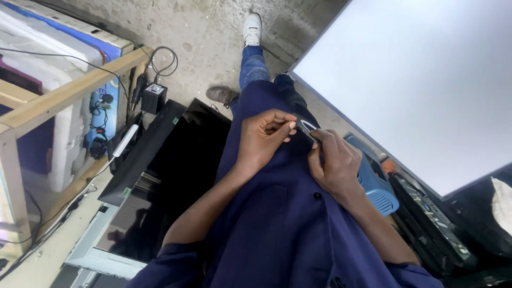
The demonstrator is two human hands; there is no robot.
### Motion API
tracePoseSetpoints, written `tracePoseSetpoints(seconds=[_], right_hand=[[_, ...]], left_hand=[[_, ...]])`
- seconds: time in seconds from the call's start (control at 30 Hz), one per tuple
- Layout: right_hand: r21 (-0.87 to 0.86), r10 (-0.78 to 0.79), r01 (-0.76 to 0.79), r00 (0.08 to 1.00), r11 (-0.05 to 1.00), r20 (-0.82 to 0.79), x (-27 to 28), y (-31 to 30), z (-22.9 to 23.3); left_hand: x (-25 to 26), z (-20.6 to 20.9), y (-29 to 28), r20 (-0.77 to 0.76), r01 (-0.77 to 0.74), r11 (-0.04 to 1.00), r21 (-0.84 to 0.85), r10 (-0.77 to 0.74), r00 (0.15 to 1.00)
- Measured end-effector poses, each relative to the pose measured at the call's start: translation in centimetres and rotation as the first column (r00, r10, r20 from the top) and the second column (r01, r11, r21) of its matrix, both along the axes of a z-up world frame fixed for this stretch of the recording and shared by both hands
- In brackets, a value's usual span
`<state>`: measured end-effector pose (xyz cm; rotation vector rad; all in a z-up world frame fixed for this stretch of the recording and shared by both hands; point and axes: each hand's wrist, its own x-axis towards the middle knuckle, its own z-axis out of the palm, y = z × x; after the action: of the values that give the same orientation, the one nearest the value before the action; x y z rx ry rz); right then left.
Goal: Applying adhesive tape to the edges of a television backlight panel as part of a repair process.
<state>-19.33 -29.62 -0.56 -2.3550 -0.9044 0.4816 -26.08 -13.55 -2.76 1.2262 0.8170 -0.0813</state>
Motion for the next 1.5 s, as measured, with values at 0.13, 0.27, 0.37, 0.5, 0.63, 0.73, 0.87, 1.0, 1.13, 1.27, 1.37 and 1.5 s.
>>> tracePoseSetpoints(seconds=[0.13, 0.27, 0.37, 0.5, 0.63, 0.73, 0.87, 1.0, 1.13, 1.27, 1.37, 1.5], right_hand=[[0.008, 0.000, -0.001, 1.000, 1.000, 0.011, 0.1, 0.0, -0.6], [-0.002, 0.031, -0.031, 0.997, 1.000, 0.076, 0.3, 0.2, -0.6], [-0.002, 0.043, -0.043, 0.992, 0.999, 0.120, 0.6, 0.6, -0.5], [0.016, 0.042, -0.044, 0.992, 0.999, 0.122, 0.7, 0.2, -1.2], [0.000, 0.045, -0.046, 0.993, 0.999, 0.109, 0.9, -0.2, -1.8], [-0.025, 0.051, -0.049, 0.990, 0.999, 0.128, 1.6, 0.1, -2.1], [0.012, -0.057, 0.057, 0.998, 0.998, -0.006, 2.9, 1.4, -2.3], [0.057, -0.125, 0.128, 0.990, 0.990, -0.066, 4.0, 2.1, -3.4], [0.082, -0.180, 0.195, 0.971, 0.977, -0.157, 4.8, 3.4, -3.2], [0.092, -0.216, 0.234, 0.961, 0.968, -0.172, 5.2, 4.1, -3.2], [0.087, -0.237, 0.258, 0.950, 0.962, -0.203, 5.3, 4.4, -3.0], [0.083, -0.262, 0.286, 0.940, 0.955, -0.220, 5.3, 4.9, -3.1]], left_hand=[[0.2, -0.2, 0.2, 0.037, 0.038, 0.992, 0.117, -0.043, 0.998], [0.2, -0.3, 0.3, 0.054, 0.039, 0.983, 0.178, -0.050, 0.997], [0.2, -0.8, 0.3, 0.041, 0.022, 0.993, 0.113, -0.027, 0.999], [0.4, -1.1, 0.9, 0.020, -0.008, 1.000, -0.015, 0.009, 1.000], [1.3, -1.2, 2.3, 0.012, 0.016, 0.997, -0.079, -0.015, 1.000], [1.8, -2.2, 2.8, 0.033, 0.051, 0.994, -0.099, -0.048, 0.998], [2.7, -4.2, 2.8, 0.077, 0.050, 0.994, -0.100, -0.042, 0.996], [3.5, -4.9, 3.0, 0.117, -0.030, 0.999, -0.043, 0.035, 0.992], [3.7, -6.0, 2.5, 0.095, -0.124, 0.992, -0.025, 0.126, 0.987], [3.4, -7.7, 1.5, 0.080, -0.146, 0.988, -0.055, 0.150, 0.985], [3.3, -8.4, 0.8, 0.082, -0.134, 0.989, -0.060, 0.139, 0.987], [3.2, -9.2, 0.4, 0.089, -0.119, 0.992, -0.043, 0.123, 0.988]])
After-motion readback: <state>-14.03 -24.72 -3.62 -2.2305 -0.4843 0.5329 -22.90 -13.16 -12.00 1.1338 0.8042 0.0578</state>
